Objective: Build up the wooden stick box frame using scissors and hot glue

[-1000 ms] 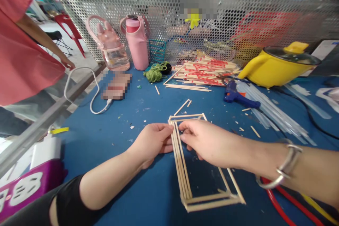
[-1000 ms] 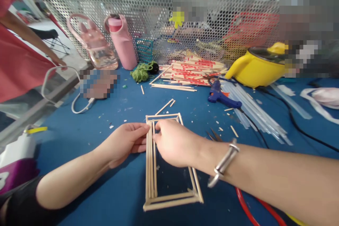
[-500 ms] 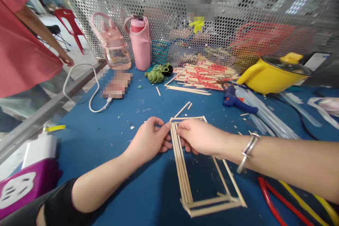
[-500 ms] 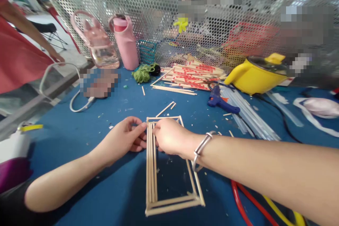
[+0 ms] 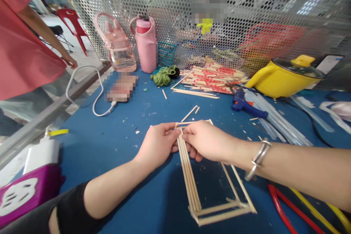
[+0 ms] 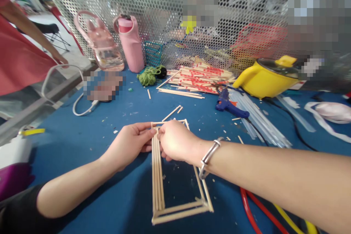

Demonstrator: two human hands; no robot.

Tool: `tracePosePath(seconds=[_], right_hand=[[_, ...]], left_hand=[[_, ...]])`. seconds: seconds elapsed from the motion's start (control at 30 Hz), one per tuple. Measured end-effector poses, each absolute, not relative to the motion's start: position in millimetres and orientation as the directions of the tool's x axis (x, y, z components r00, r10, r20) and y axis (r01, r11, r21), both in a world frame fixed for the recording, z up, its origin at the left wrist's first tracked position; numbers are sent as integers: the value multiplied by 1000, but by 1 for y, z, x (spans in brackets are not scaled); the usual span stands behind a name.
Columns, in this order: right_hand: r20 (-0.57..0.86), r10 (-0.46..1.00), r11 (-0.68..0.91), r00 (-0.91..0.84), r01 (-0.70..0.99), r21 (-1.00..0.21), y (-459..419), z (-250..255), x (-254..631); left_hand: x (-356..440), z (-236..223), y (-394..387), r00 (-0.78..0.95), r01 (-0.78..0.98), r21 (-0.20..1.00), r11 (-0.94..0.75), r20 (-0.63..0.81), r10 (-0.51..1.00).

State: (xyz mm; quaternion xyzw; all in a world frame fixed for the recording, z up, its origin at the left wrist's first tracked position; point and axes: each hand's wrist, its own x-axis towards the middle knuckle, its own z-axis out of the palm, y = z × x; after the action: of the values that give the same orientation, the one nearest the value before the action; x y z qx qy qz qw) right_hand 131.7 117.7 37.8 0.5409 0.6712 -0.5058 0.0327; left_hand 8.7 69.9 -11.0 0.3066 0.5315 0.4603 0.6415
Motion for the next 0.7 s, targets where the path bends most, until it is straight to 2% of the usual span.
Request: tracePosePath(seconds=[0.43, 0.7], right_hand=[[-630, 652, -124, -421, 761, -637, 122, 32, 132], [-626, 638, -67, -448, 777, -626, 124, 29, 134]], left_hand=[[11, -13, 69, 3, -296, 872, 391, -408, 913], [11, -16, 70, 2, -283, 889, 361, -375, 927]])
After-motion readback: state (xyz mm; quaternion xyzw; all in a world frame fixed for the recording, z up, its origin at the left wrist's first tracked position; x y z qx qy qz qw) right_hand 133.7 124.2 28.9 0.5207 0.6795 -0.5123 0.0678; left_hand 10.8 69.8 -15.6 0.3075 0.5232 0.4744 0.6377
